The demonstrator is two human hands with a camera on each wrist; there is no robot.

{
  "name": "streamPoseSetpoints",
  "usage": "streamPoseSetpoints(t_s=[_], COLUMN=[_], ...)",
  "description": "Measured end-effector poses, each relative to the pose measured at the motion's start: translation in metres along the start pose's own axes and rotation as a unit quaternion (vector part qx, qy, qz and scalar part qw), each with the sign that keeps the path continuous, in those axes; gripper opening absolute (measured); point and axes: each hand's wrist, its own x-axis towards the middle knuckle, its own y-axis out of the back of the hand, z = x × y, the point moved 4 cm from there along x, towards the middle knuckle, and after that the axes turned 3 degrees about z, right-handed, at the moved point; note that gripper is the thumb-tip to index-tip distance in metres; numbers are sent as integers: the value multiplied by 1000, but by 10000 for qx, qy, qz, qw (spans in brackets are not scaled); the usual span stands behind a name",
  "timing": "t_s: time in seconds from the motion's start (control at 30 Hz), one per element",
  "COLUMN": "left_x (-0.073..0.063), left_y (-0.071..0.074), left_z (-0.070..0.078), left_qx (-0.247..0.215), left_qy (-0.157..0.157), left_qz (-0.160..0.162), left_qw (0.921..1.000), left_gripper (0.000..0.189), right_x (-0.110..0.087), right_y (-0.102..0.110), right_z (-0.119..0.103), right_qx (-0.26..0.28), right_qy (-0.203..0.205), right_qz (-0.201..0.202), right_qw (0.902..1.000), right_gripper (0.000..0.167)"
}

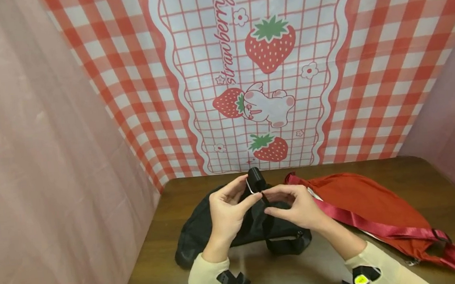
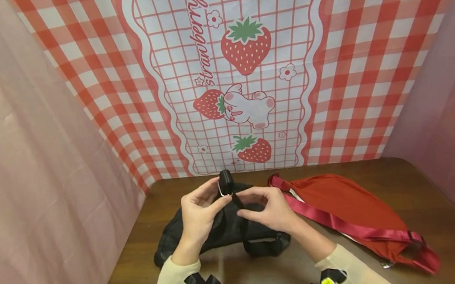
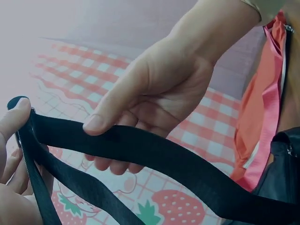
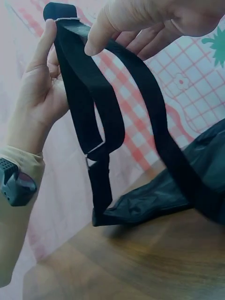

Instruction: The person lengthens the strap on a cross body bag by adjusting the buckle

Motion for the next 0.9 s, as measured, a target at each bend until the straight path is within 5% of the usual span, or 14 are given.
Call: streamPoseSetpoints(t_s=[0.23,0.4,0.9], left_x=[0,1,1], left_y=[-3,-4,-7], left_z=[-6,-3,-6], left_qx=[-260,-366,-576], left_qy=[243,121,97], left_qz=[-81,-47,-70], left_qw=[9993,9992,9983], left_gripper=[47,49,49], right_x=[0,0,3], right_y=[3,4,-2], right_z=[-4,-6,-5], right_qx=[213,532,577], right_qy=[518,1058,979], right_qz=[291,466,368], right_qw=[9980,9919,9928], right_gripper=[42,47,39])
